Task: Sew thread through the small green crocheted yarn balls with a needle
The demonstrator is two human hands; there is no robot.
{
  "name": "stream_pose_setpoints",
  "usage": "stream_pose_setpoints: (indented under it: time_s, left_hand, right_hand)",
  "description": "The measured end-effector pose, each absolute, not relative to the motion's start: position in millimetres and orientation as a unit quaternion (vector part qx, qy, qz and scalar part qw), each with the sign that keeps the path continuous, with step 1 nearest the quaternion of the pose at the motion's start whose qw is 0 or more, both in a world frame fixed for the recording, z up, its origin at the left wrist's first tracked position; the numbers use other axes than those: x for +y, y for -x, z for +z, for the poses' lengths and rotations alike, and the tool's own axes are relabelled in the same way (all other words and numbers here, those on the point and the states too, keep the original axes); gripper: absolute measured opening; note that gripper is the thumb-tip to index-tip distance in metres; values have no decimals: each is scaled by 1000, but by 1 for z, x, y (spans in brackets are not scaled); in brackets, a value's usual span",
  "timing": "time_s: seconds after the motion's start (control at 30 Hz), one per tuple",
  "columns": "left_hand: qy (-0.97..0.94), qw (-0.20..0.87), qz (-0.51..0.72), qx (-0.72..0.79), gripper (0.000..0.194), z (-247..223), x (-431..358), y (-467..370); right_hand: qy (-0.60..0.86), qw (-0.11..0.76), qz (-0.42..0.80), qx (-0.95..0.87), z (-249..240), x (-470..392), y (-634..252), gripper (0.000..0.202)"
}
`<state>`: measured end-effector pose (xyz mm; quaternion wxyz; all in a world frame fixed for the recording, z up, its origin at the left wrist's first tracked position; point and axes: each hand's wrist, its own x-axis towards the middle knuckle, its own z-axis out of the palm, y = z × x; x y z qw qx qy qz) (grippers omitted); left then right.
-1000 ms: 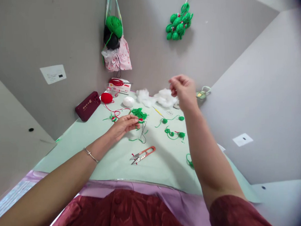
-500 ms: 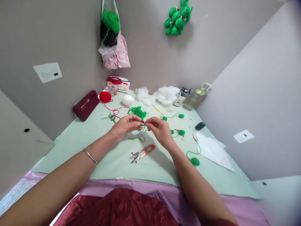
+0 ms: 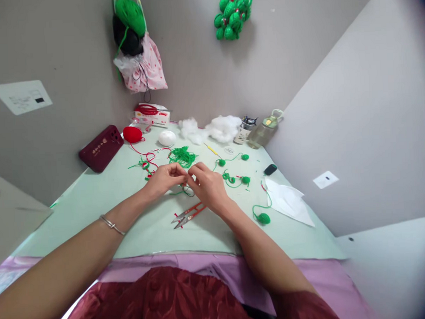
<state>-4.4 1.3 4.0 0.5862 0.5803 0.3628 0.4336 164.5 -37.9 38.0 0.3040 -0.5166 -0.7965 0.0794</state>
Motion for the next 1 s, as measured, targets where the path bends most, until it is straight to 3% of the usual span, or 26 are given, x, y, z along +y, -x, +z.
stream_pose_setpoints:
  time_s: [0.1, 0.2, 0.37, 0.47, 0.57, 0.63, 0.7, 0.77, 0.87, 1.0]
  left_hand:
    - [-587, 564, 437, 383, 28, 2, 3, 4]
    - [-584, 560, 440, 390, 27, 0, 7, 6]
    - [-572, 535, 468, 411, 22, -1, 12, 9]
    - [-563, 525, 488, 412, 21, -1, 12, 10]
    - [-531, 556, 494, 407, 25, -2, 13, 11]
    - [-513, 578, 493, 399, 29, -3, 13, 12]
    - [-505, 588, 492, 396, 33, -4, 14, 12]
    - [-504, 589, 491, 397, 34, -6, 15, 12]
    - [-504, 587, 493, 398, 34, -8, 16, 13]
    - [-492, 600, 491, 396, 35, -8, 16, 14]
  right_hand:
    - [438, 419, 267, -749, 62, -50, -169, 19]
    - [375, 444, 418, -699, 99, -67, -188, 27]
    - [311, 620, 282, -663, 159, -96, -240, 20]
    - [316, 653, 247, -642, 157, -89, -264, 20]
    - [405, 598, 246, -646, 121, -58, -274, 12]
    - [526, 485, 201, -669, 88, -35, -271, 13]
    - [618, 372, 87, -687, 61, -23, -261, 28]
    - [554, 262, 119, -781, 45, -25, -247, 40]
    - [369, 110, 251, -888, 39, -42, -222, 37]
    - [334, 25, 232, -913, 41, -57, -201, 19]
